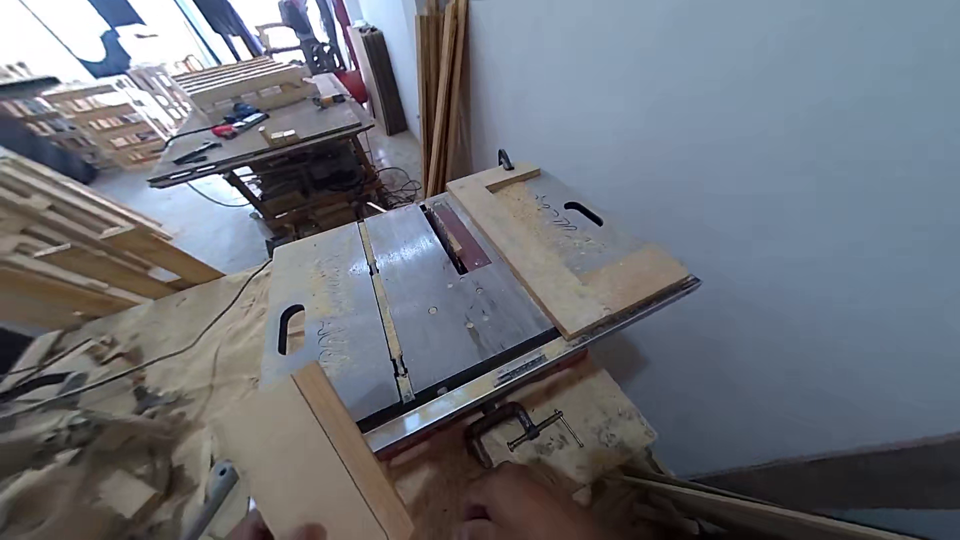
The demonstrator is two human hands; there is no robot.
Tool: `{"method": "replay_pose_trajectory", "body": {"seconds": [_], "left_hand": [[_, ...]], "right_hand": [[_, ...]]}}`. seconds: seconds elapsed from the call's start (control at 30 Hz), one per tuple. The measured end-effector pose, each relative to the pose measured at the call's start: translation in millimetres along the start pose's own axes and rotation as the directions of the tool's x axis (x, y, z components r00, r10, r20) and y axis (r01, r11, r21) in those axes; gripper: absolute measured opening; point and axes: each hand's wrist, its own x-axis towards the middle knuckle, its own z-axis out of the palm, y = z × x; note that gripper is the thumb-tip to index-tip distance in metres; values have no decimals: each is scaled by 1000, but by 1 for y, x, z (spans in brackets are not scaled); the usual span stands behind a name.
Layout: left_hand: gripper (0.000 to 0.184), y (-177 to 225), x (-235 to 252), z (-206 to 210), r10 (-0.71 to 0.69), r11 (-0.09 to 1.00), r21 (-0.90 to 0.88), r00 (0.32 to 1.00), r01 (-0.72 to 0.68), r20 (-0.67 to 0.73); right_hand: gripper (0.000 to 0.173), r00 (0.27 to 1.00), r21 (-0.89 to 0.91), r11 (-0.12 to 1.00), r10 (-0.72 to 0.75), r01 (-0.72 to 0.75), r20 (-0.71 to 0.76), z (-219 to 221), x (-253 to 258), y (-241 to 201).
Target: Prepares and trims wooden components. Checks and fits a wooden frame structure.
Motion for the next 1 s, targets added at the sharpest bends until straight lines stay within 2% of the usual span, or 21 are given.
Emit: {"method": "replay_pose_trajectory", "body": {"seconds": [0.03,0.1,0.2,0.23,0.27,0.33,0.4,0.5,0.6,0.63,0.7,0.73,0.77,0.83,0.87,0.93,1.0], "left_hand": [[14,8,9,7,6,999,44,999,-4,-37],[15,13,29,14,9,994,107,996,1,-93],[12,4,65,23,-9,984,173,975,48,-223],[10,0,76,26,-34,978,191,962,89,-272],[10,-6,83,27,-68,970,204,951,134,-301],[13,-17,93,27,-135,955,206,933,212,-334],[15,-20,96,27,-175,943,204,915,261,-363],[16,-18,97,30,-189,934,211,901,287,-391],[17,-20,98,31,-187,932,211,892,293,-413],[17,-20,98,31,-187,932,209,888,295,-419],[17,-22,97,31,-187,931,208,882,299,-432],[17,-22,96,31,-187,931,207,879,301,-438],[18,-22,96,31,-186,930,208,877,302,-442],[18,-22,95,31,-192,930,201,875,306,-444],[17,-23,94,31,-191,932,198,874,305,-446],[17,-22,96,29,-189,928,212,878,306,-440],[19,-17,101,28,-212,900,267,881,345,-423]], "right_hand": [[30,996,34,997,-72,74,-53,-23,-17,-2],[28,958,-25,991,-135,133,-253,-81,-37,-11],[22,810,-332,940,-255,80,-528,-169,-18,-16],[21,785,-416,908,-289,44,-548,-196,2,-14],[21,796,-479,878,-298,11,-527,-221,25,-11],[22,864,-573,819,-281,-11,-419,-261,75,1],[21,917,-620,784,-256,12,-306,-281,118,15],[18,952,-651,759,-216,25,-215,-293,156,29],[18,964,-660,751,-187,16,-189,-302,174,27],[25,961,-635,773,-170,-8,-220,-303,176,24],[58,941,-568,815,-93,-115,-325,-303,178,17],[70,922,-534,830,-66,-161,-381,-302,178,11],[73,908,-509,843,-65,-172,-414,-299,173,4],[62,901,-519,848,-140,-105,-411,-288,144,-12],[52,898,-548,835,-198,-56,-393,-279,118,-20],[31,889,-582,812,-302,51,-343,-250,49,-35],[25,921,-513,842,-318,167,-222,-202,-18,-41]]}}
